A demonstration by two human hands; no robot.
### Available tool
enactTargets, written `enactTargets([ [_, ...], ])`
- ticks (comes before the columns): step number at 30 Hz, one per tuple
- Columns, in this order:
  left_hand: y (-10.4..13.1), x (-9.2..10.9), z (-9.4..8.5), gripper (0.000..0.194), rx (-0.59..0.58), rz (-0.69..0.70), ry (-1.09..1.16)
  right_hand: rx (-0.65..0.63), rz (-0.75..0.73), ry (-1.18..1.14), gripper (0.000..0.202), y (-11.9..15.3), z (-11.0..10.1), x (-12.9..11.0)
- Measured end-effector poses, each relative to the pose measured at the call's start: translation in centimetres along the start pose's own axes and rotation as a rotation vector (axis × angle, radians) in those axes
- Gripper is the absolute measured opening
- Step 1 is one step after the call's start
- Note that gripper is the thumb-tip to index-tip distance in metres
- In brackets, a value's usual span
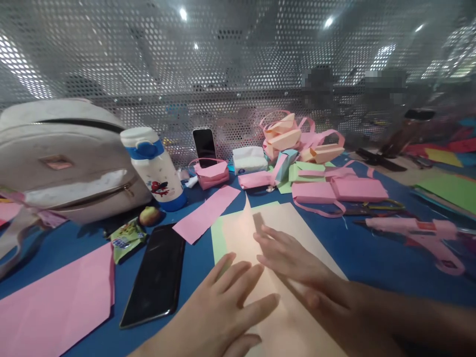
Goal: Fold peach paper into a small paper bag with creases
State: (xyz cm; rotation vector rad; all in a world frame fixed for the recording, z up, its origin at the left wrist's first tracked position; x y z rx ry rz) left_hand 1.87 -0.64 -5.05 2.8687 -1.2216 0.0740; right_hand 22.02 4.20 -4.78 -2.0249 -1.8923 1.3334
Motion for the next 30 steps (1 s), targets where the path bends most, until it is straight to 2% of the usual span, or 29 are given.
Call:
enactTargets([
  [4, 0.1, -0.4, 1.2, 0.057, 0.133, 0.04, -0.044, 0.035, -0.028, 0.092, 0.057, 0.3, 0.1, 0.7],
  [7, 0.3, -0.6, 1.7, 0.056, 0.167, 0.035, -0.03, 0.065, -0.064, 0.155, 0.054, 0.5, 0.0, 1.0],
  [9, 0.4, -0.5, 1.4, 0.053, 0.156, 0.03, 0.006, 0.117, -0.019, 0.147, 0.054, 0.6, -0.2, 1.1],
  [14, 0.5, -0.2, 0.2, 0.051, 0.041, -0.015, 0.062, 0.302, 0.227, 0.013, 0.05, 0.8, -0.9, 1.2],
  [18, 0.7, -0.2, 0.1, 0.055, -0.004, -0.028, 0.075, 0.415, 0.29, -0.118, 0.061, 0.7, -0.6, 1.2],
  [21, 0.7, -0.2, 0.3, 0.056, -0.028, -0.036, 0.074, 0.489, 0.277, -0.284, 0.071, 0.6, -0.1, 1.3],
  [24, 0.6, -0.1, 0.1, 0.054, -0.027, -0.036, 0.065, 0.465, 0.27, -0.311, 0.067, 0.6, 0.2, 1.2],
  [30, 0.6, 0.3, -0.5, 0.053, 0.024, -0.025, 0.006, 0.259, 0.176, -0.114, 0.062, 0.2, -0.4, 0.9],
])
Point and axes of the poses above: each hand's wrist, its own y-axis away from the middle knuckle, its own z-axis out of the palm, x = y × z, the point moved 3 cm from there along -y, towards the middle knuckle, and after that the axes turned 12 degrees about -z, right-handed, at the moved point
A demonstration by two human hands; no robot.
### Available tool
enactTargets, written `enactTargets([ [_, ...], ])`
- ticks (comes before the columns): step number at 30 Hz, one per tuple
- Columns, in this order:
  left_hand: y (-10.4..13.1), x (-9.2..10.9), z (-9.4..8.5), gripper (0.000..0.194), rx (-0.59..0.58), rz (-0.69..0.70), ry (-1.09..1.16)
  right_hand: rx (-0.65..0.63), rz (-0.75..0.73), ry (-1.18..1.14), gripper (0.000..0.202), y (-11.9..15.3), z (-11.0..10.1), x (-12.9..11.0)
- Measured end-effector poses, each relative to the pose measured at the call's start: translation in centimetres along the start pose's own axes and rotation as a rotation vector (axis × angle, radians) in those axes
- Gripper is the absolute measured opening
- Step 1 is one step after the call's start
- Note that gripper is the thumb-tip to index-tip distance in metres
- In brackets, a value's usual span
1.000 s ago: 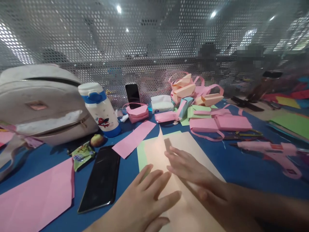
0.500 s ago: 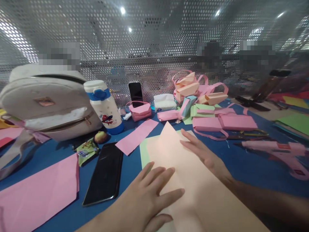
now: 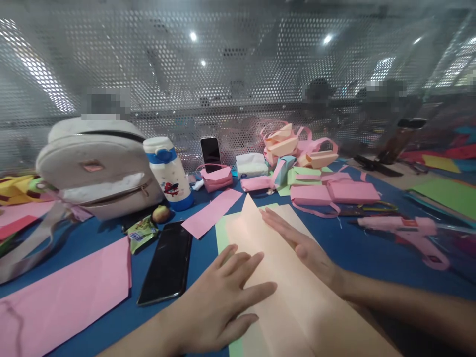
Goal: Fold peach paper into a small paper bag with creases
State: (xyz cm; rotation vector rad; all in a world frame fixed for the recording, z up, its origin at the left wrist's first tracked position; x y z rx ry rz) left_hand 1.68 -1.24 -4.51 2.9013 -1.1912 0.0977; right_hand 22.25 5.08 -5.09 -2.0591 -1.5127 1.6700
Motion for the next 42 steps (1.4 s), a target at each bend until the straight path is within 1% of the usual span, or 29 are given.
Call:
enactTargets([
  [2, 0.1, 0.1, -0.1, 0.051, 0.028, 0.005, 0.001, -0.043, -0.017, 0.021, 0.061, -0.2, 0.0, -0.2],
  [5, 0.1, 0.0, 0.0, 0.051, 0.047, 0.01, 0.018, -0.077, -0.011, 0.058, 0.053, -0.5, 0.0, -0.6],
  [9, 0.0, -0.2, 0.3, 0.055, 0.071, 0.0, 0.064, 0.012, 0.057, 0.089, 0.049, -0.8, -0.3, -0.8],
  [12, -0.4, 0.0, 0.3, 0.054, 0.081, -0.018, 0.091, 0.059, 0.09, 0.071, 0.049, -0.7, -0.3, -0.6],
  [18, -1.0, 0.6, 0.2, 0.046, 0.086, -0.111, 0.124, 0.109, 0.106, 0.038, 0.053, -0.4, 0.0, 0.0],
  [23, -1.1, 0.5, 0.5, 0.045, 0.097, -0.118, 0.1, 0.107, 0.14, 0.043, 0.053, -0.3, 0.0, 0.2],
  [28, -1.2, 0.5, 0.3, 0.04, 0.107, -0.104, 0.116, 0.128, 0.185, 0.054, 0.053, -0.3, 0.0, 0.8],
  [30, -1.3, 0.6, 0.2, 0.04, 0.102, -0.099, 0.116, 0.093, 0.188, 0.052, 0.052, -0.2, 0.1, 1.0],
  [37, -1.4, 0.7, 0.2, 0.043, 0.074, -0.111, 0.114, -0.093, 0.191, -0.025, 0.054, -0.2, 0.6, 0.8],
  [40, -1.3, 0.7, 0.5, 0.046, 0.076, -0.117, 0.12, -0.19, 0.179, 0.013, 0.052, -0.2, 0.7, 0.9],
  [42, -1.2, 0.8, 0.8, 0.048, 0.098, -0.127, 0.115, -0.257, 0.151, 0.049, 0.05, -0.2, 0.7, 1.0],
])
Point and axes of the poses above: each hand's wrist, its own y-axis away from the middle knuckle, its own z-axis out of the palm, x = y × z, the point moved 3 cm from there along -y, towards the middle knuckle, and after that the axes turned 12 degrees about -z, right-handed, at the moved point
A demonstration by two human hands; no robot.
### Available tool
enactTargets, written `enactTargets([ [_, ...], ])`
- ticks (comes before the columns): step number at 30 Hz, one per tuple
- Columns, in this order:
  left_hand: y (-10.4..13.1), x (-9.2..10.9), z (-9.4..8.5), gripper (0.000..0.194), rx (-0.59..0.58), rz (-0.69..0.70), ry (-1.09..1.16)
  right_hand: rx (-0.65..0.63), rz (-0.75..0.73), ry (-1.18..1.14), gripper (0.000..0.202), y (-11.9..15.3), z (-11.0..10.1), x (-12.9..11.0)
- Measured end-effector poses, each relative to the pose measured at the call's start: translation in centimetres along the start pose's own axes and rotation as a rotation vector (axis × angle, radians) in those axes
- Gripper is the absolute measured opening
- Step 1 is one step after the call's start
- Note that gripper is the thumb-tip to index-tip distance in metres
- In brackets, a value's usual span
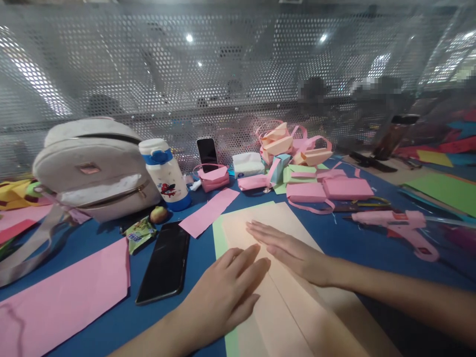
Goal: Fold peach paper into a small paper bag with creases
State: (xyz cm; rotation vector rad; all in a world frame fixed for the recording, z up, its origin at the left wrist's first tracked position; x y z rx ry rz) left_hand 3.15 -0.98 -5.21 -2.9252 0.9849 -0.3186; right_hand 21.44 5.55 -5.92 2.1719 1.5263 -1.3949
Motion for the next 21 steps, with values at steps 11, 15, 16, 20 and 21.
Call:
enactTargets([
  [11, 0.44, 0.15, 0.17, 0.021, 0.229, 0.065, -0.028, -0.17, -0.044, 0.171, 0.054, -0.1, 0.05, 0.01],
  [15, 0.77, 0.0, 0.25, 0.026, 0.193, 0.068, -0.015, -0.161, -0.024, 0.169, 0.056, -0.03, 0.19, 0.13],
  [16, 0.87, -0.05, 0.27, 0.028, 0.168, 0.065, -0.012, -0.161, -0.012, 0.184, 0.057, -0.03, 0.22, 0.17],
  [20, 1.08, -0.09, 0.18, 0.033, 0.095, 0.068, -0.02, -0.2, 0.045, 0.293, 0.058, -0.06, 0.47, 0.31],
  [21, 1.08, -0.08, 0.11, 0.034, 0.088, 0.07, -0.023, -0.213, 0.048, 0.32, 0.058, -0.07, 0.56, 0.33],
])
Point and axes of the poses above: each hand's wrist, its own y-axis away from the middle knuckle, its own z-axis out of the palm, x = y × z, the point moved 3 cm from there along -y, towards the middle knuckle, and after that the axes turned 12 degrees about -z, right-handed, at the moved point
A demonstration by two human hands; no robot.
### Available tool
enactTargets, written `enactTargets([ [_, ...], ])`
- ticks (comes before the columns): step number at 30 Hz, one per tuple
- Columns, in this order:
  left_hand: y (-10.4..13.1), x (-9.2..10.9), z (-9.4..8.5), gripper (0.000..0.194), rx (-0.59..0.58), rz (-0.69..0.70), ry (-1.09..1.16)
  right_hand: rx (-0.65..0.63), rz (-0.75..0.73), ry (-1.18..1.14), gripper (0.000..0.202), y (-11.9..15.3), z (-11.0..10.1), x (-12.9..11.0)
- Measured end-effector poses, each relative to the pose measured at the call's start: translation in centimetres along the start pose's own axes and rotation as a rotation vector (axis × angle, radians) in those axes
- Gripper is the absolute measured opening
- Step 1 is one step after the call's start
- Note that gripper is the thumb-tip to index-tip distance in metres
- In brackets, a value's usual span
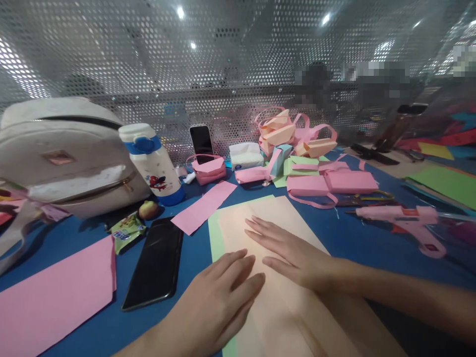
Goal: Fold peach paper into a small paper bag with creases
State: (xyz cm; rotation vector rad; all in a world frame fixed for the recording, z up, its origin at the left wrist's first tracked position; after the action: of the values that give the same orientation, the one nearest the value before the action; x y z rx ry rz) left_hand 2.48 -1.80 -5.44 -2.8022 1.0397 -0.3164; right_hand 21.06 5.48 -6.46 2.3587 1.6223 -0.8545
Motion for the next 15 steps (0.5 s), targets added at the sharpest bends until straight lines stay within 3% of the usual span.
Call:
enactTargets([
  [15, 0.0, 0.11, 0.02, 0.034, -0.013, 0.003, -0.006, -0.07, 0.033, 0.171, 0.063, -0.07, 0.44, -0.2],
])
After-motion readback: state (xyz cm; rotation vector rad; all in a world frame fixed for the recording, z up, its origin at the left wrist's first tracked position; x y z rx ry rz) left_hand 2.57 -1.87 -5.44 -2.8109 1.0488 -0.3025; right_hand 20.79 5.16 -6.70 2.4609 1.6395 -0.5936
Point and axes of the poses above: each hand's wrist, its own y-axis away from the middle knuckle, its own z-axis out of the palm, x = y × z, the point moved 3 cm from there along -y, towards the middle knuckle, and after that the axes turned 12 degrees about -z, right-handed, at the moved point
